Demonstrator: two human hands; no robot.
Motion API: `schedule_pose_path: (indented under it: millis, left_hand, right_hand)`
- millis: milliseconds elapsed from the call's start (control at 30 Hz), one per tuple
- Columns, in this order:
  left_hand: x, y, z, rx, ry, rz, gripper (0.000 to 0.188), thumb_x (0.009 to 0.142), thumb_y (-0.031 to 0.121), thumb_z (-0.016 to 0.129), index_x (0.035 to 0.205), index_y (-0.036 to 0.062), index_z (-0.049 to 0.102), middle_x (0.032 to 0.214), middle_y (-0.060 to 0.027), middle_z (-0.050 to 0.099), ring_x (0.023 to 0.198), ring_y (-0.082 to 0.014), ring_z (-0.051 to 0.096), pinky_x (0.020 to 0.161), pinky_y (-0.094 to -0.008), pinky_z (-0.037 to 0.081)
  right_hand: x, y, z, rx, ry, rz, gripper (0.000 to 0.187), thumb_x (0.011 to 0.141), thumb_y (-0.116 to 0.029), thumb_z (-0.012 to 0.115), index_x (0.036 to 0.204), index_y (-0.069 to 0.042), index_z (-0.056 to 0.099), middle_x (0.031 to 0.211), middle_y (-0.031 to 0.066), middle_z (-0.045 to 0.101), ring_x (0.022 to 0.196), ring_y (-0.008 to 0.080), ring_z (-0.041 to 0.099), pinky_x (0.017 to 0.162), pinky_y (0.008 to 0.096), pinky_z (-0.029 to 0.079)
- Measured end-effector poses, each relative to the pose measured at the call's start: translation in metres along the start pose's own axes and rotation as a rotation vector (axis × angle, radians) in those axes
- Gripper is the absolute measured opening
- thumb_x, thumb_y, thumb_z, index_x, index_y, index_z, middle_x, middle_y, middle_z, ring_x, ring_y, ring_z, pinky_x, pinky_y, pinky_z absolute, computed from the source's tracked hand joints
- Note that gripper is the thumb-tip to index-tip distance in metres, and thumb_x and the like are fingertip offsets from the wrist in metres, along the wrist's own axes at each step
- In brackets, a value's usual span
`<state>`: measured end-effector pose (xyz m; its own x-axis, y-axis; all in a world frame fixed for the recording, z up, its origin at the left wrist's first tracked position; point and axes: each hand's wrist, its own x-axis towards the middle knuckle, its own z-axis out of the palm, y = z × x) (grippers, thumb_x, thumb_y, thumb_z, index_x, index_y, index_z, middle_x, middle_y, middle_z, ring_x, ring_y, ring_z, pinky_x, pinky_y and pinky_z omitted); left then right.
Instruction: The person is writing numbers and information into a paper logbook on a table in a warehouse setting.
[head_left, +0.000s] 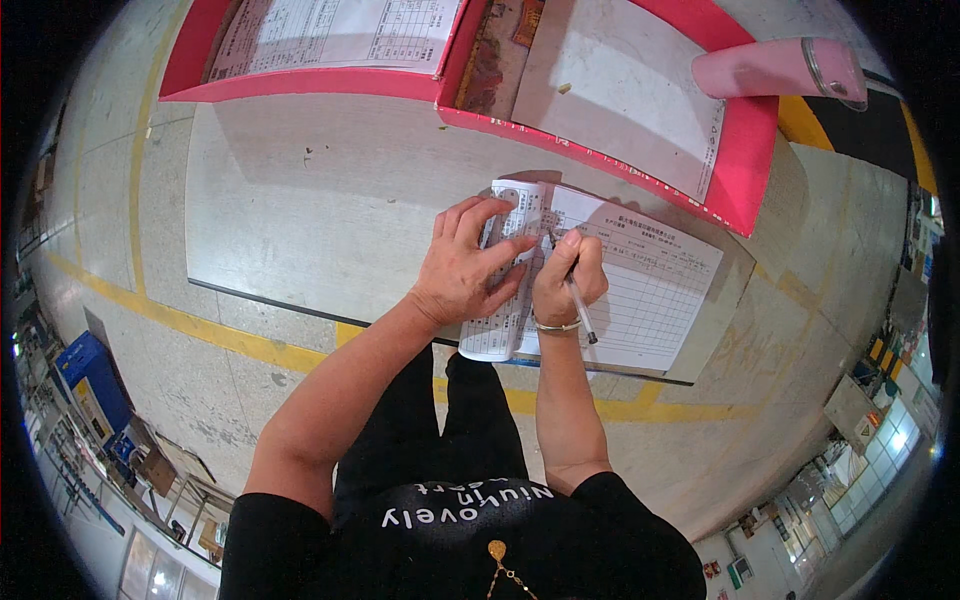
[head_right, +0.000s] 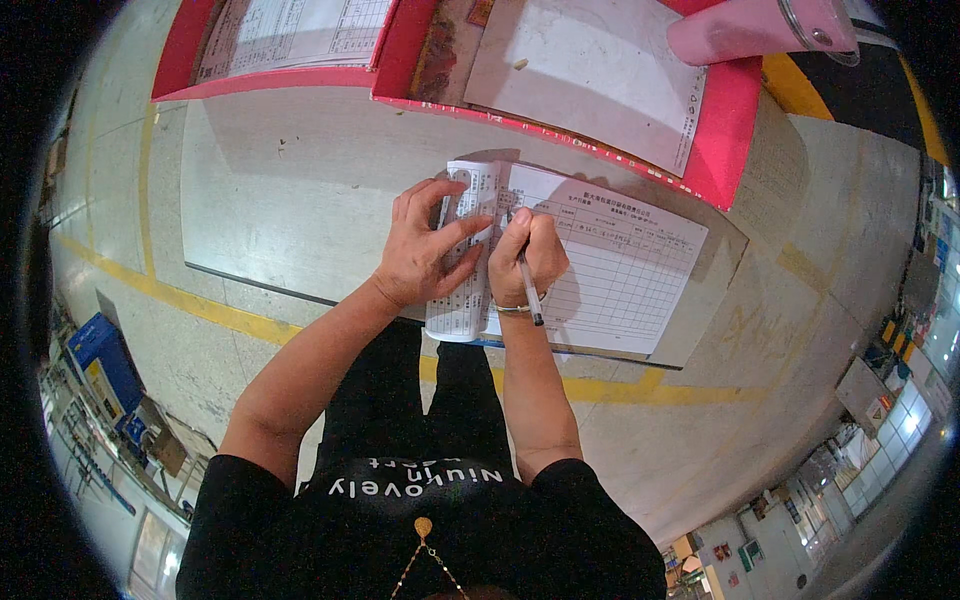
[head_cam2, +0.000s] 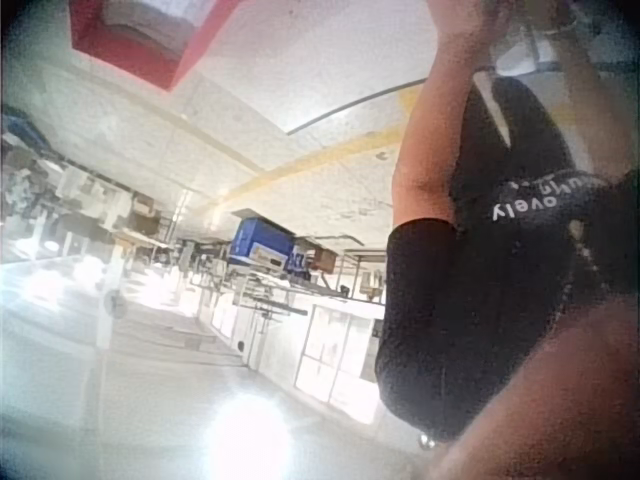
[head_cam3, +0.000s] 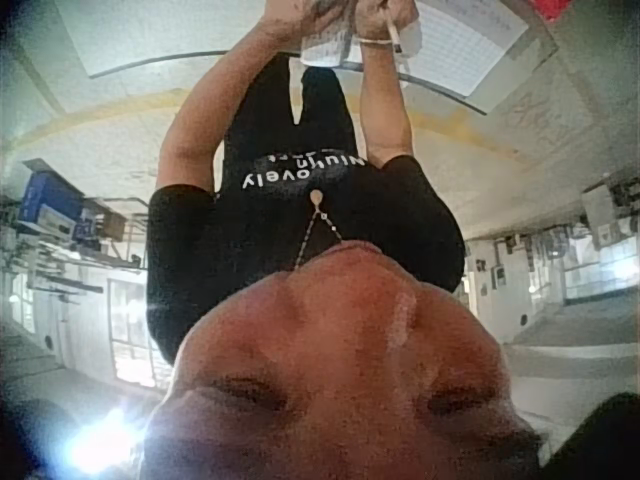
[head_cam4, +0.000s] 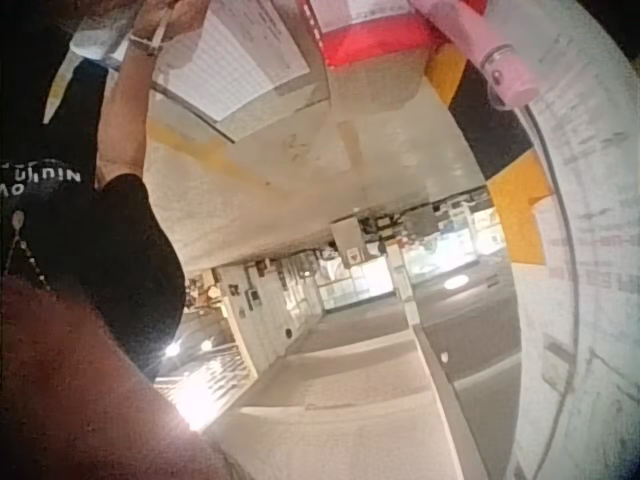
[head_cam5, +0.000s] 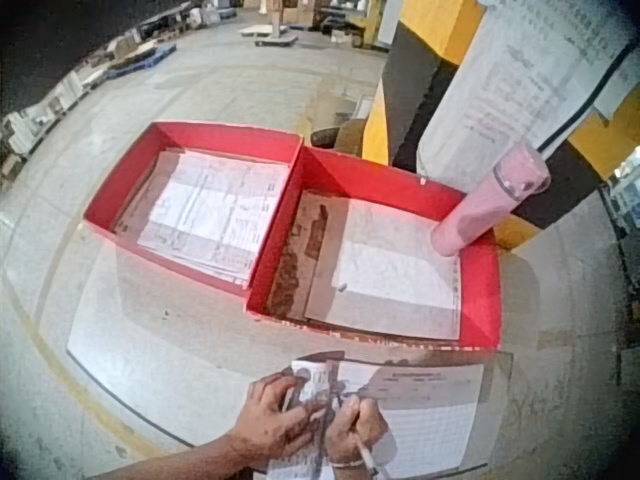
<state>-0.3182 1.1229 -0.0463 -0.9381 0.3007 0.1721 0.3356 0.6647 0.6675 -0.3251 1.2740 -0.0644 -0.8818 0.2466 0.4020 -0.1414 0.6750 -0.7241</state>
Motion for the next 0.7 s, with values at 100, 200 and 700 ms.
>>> schedule_pose_path:
  millis: [100,200,700]
  left_hand:
    - [0.000,0.000,0.000,-0.007,0.010,0.002,0.044,0.070,0.020,0.075,0.113,0.0219,0.064,0.129,-0.0135,0.046,0.123,-0.0366,0.042,0.099,-0.0483,0.036]
    - [-0.001,0.000,0.000,-0.017,0.006,-0.002,0.044,0.070,0.019,0.075,0.113,0.0219,0.064,0.129,-0.0135,0.046,0.123,-0.0365,0.042,0.099,-0.0484,0.036]
    - [0.001,0.001,-0.001,0.018,0.005,0.005,0.042,0.071,0.018,0.075,0.112,0.0210,0.065,0.127,-0.0142,0.047,0.122,-0.0359,0.043,0.098,-0.0471,0.037]
  right_hand:
    - [-0.001,-0.001,-0.001,-0.010,-0.026,0.025,0.028,0.096,-0.014,0.055,0.070,-0.004,0.050,0.053,0.0117,0.049,0.043,0.0235,0.050,0.042,0.0350,0.037]
    - [0.002,0.000,-0.004,0.030,0.019,0.074,0.028,0.095,-0.014,0.055,0.070,-0.005,0.048,0.054,0.0099,0.050,0.043,0.0197,0.050,0.043,0.0325,0.037]
    - [0.000,0.005,-0.002,0.049,0.011,0.031,0.028,0.097,-0.016,0.053,0.071,-0.005,0.048,0.055,0.0100,0.051,0.044,0.0206,0.050,0.043,0.0329,0.038]
